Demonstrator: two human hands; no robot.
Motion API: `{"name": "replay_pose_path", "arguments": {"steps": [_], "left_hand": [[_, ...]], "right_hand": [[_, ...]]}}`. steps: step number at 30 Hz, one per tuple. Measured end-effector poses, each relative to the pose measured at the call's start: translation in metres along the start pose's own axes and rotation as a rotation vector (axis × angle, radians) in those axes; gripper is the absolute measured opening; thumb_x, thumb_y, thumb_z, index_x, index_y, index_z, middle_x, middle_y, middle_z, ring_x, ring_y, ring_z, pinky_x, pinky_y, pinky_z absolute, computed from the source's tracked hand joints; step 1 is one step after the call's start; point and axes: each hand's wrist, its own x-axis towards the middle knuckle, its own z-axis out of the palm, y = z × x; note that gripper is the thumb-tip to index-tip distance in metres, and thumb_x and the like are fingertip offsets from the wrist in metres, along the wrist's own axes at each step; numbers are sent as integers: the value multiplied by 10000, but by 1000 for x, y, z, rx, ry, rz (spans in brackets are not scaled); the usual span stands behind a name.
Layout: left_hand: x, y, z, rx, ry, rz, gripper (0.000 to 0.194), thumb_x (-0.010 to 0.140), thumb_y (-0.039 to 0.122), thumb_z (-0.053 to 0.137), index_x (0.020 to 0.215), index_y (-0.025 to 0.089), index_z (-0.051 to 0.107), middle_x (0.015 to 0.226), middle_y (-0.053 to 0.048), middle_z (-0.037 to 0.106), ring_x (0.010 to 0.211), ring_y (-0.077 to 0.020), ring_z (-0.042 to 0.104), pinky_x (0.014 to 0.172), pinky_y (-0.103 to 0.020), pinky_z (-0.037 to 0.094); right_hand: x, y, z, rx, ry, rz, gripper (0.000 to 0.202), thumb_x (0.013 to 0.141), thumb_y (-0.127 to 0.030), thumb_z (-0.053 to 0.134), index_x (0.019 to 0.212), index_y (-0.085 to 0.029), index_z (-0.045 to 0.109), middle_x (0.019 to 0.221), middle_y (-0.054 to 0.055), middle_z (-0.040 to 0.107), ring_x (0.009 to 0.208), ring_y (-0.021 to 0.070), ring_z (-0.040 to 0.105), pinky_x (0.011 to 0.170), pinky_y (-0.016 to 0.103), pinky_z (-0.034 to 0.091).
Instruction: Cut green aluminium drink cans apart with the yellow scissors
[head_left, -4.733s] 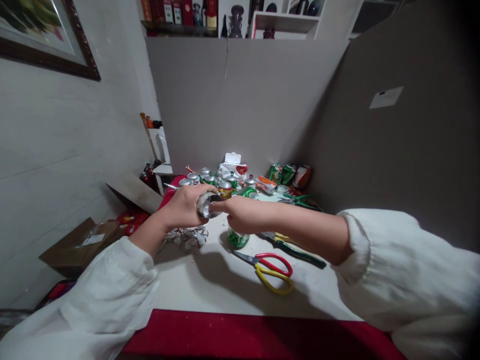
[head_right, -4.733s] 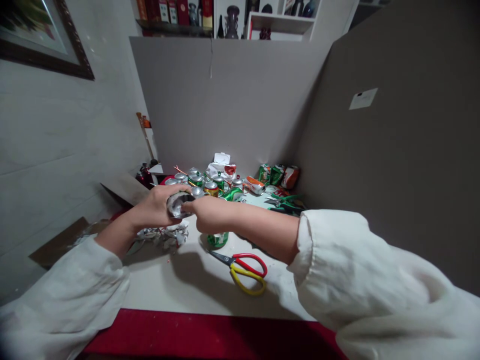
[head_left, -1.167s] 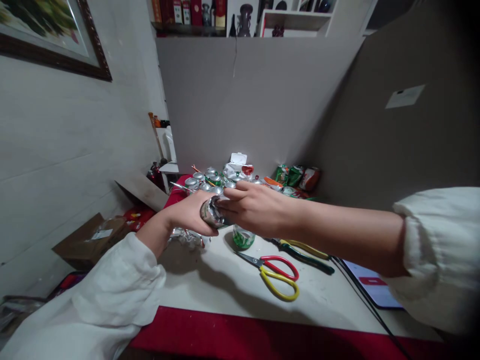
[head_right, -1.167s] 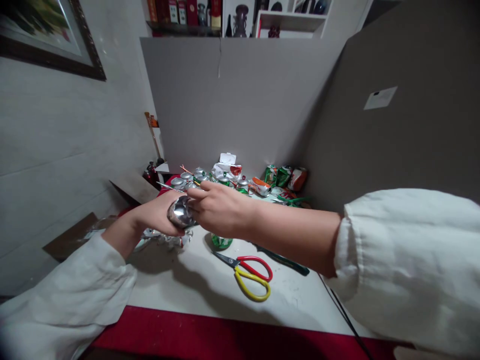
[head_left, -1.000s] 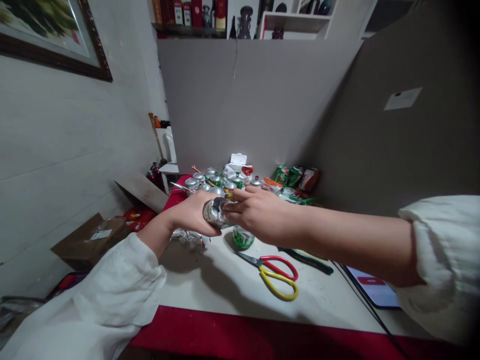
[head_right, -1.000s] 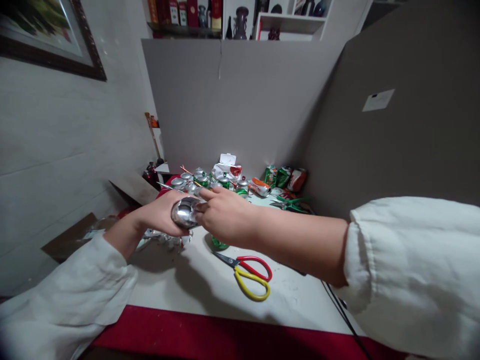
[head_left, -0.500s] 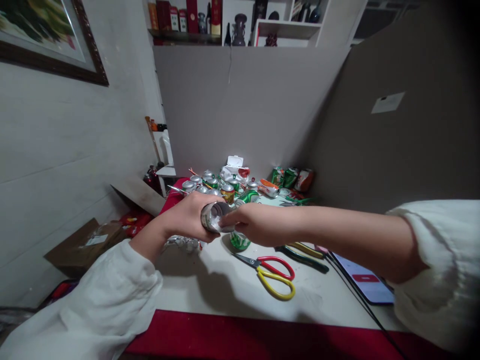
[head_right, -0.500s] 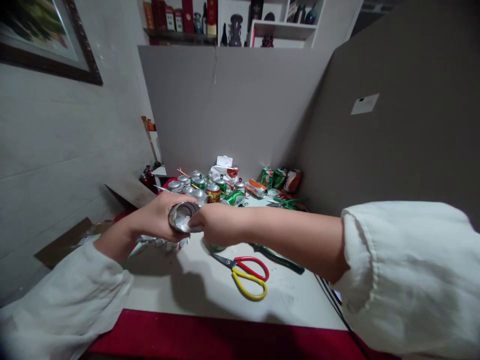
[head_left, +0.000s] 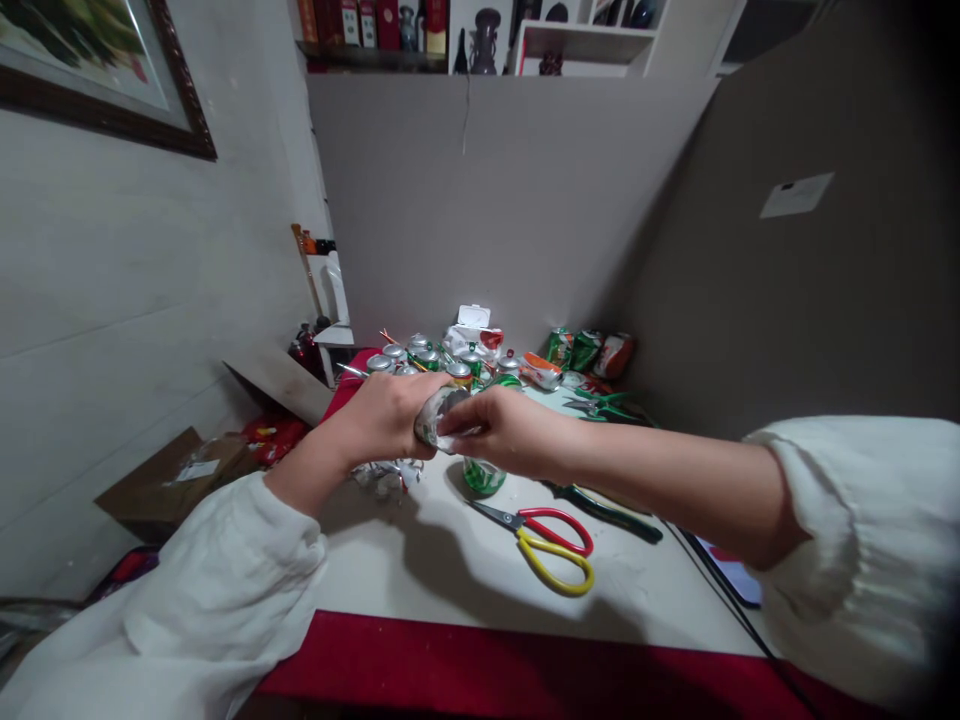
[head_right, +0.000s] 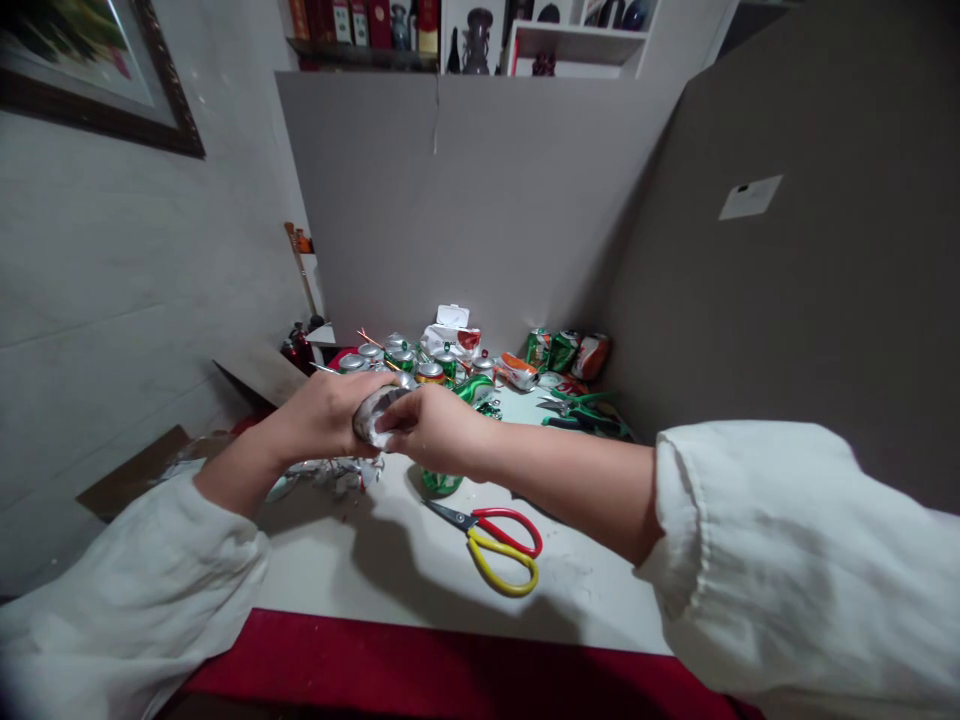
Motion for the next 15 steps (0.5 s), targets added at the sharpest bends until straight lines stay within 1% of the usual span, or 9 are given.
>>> {"name": "replay_pose_path", "arguments": {"steps": [3,5,7,10,13,15], "left_hand": [[1,-1,0,-7,-2,-24,521,595,267,712,1096,176,599,1021,-101,735,871,-276,705,696,-326,496],[1,-4,-2,-5,17,-63,535,597,271,710,1112,184,594,1005,-89,738,866,-272,705,689,-319,494],[0,-8,-6,14,64,-118,566,604,274,707,1149,184,583,1038,-96,736,893,-278,703,705,-323,499],[-2,-15,-12,33,137,-190,603,615,274,703,1196,177,574,1129,-113,719,954,-285,698,778,-339,514],[-3,-19,-14,29,162,-223,617,624,271,696,1221,167,577,1153,-114,715,983,-290,697,826,-350,522],[-3,-20,-14,38,170,-228,625,625,270,692,1230,163,580,1156,-115,715,997,-297,696,834,-356,525]], "right_hand": [[10,7,4,183,85,3,138,711,-71,683,780,-153,769,698,22,696,604,105,538,589,229,461],[15,10,4,275,122,17,83,711,-80,694,718,-149,739,653,8,664,555,88,497,548,227,438],[20,13,0,321,163,30,42,750,-139,686,764,-149,725,626,-8,627,500,69,436,483,216,391],[24,24,-10,388,243,50,106,803,-226,653,867,-150,691,604,-31,568,460,56,370,432,203,326],[29,43,-17,408,284,67,108,797,-244,653,844,-147,650,584,-46,523,453,52,353,429,198,323],[31,57,-17,386,283,74,105,777,-245,669,800,-148,635,585,-41,533,455,56,377,433,200,343]]}}
